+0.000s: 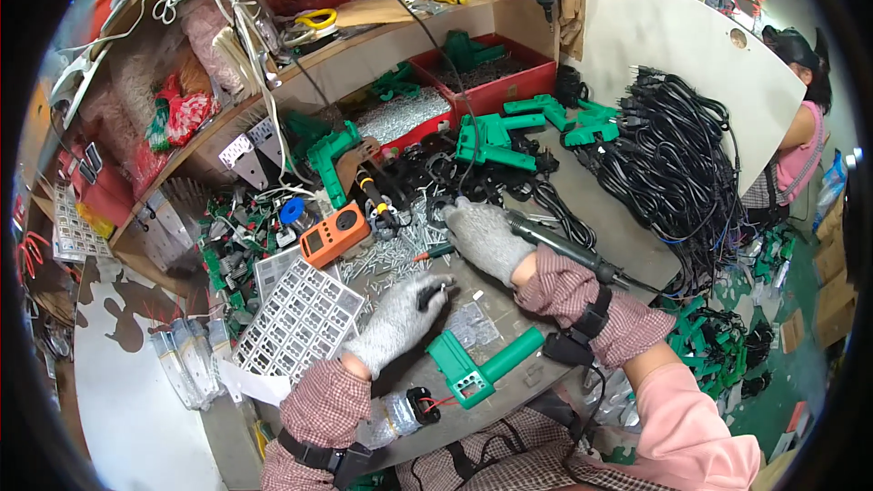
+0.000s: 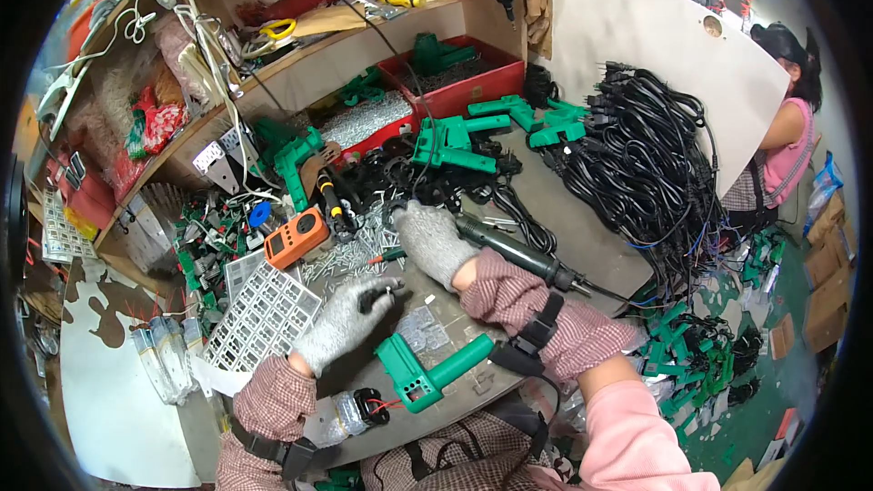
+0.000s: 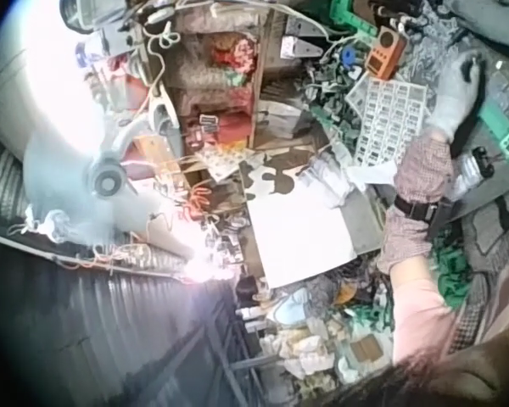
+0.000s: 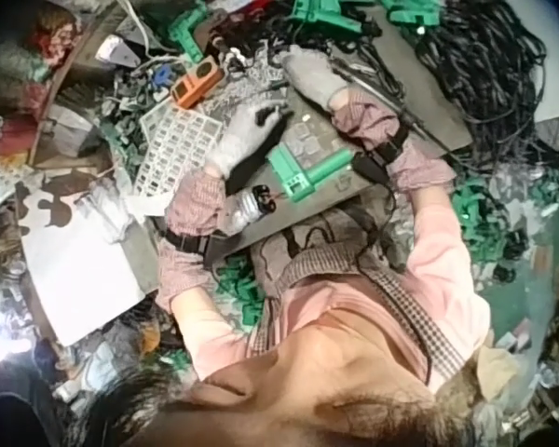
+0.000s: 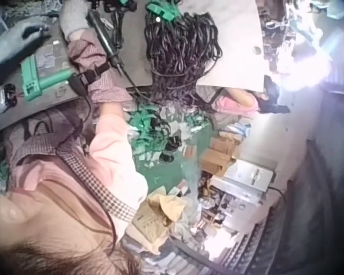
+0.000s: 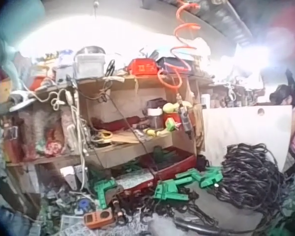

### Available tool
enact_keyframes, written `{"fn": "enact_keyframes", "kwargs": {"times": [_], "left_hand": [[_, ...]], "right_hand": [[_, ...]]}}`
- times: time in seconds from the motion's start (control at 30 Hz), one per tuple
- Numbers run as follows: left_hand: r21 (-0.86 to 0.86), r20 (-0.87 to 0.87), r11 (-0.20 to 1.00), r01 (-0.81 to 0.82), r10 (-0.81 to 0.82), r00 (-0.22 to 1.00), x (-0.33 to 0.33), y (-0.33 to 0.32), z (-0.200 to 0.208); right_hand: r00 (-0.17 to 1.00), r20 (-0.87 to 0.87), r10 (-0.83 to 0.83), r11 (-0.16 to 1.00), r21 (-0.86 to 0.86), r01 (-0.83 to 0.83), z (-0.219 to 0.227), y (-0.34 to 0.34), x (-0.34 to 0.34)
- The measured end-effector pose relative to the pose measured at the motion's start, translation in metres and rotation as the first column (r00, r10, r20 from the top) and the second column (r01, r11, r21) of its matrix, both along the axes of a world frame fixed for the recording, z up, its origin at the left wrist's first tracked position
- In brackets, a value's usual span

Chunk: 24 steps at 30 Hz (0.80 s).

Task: The recorder is assembling electronic plastic housings by inserting internal components, attaching small boards, and using a power screwdriver to fasten them.

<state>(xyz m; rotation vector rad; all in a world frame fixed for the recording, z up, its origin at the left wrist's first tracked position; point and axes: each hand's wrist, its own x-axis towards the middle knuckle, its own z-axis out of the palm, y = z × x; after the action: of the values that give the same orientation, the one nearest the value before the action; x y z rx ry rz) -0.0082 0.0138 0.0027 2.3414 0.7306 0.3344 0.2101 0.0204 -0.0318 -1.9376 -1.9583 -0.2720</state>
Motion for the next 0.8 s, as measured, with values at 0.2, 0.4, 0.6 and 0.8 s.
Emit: {"fn": "enact_keyframes", "kwargs": {"times": [0.2, 0.4, 0.6, 0.8], "left_hand": [[0.011, 0.072, 0.985, -0.174, 0.173, 0.982, -0.017, -0.023, -0.015], [0.116, 0.101, 0.992, -0.044, 0.033, 0.994, -0.016, -0.020, -0.025], [0.015, 0.193, 0.992, -0.122, 0.117, 0.974, -0.019, -0.014, -0.034], [-0.351, 0.163, 0.919, -0.178, 0.247, 0.955, -0.021, -0.004, -0.042]], "right_hand": [[0.996, -0.001, -0.085, 0.996, -0.014, 0.085, 0.019, -0.002, -0.020], [0.993, -0.050, -0.108, 0.977, -0.188, 0.097, 0.013, 0.015, -0.022], [0.966, -0.254, -0.053, 0.994, -0.108, 0.026, 0.040, 0.008, -0.005], [0.796, -0.559, 0.233, 0.945, -0.062, -0.320, 0.043, -0.092, 0.018]]}}
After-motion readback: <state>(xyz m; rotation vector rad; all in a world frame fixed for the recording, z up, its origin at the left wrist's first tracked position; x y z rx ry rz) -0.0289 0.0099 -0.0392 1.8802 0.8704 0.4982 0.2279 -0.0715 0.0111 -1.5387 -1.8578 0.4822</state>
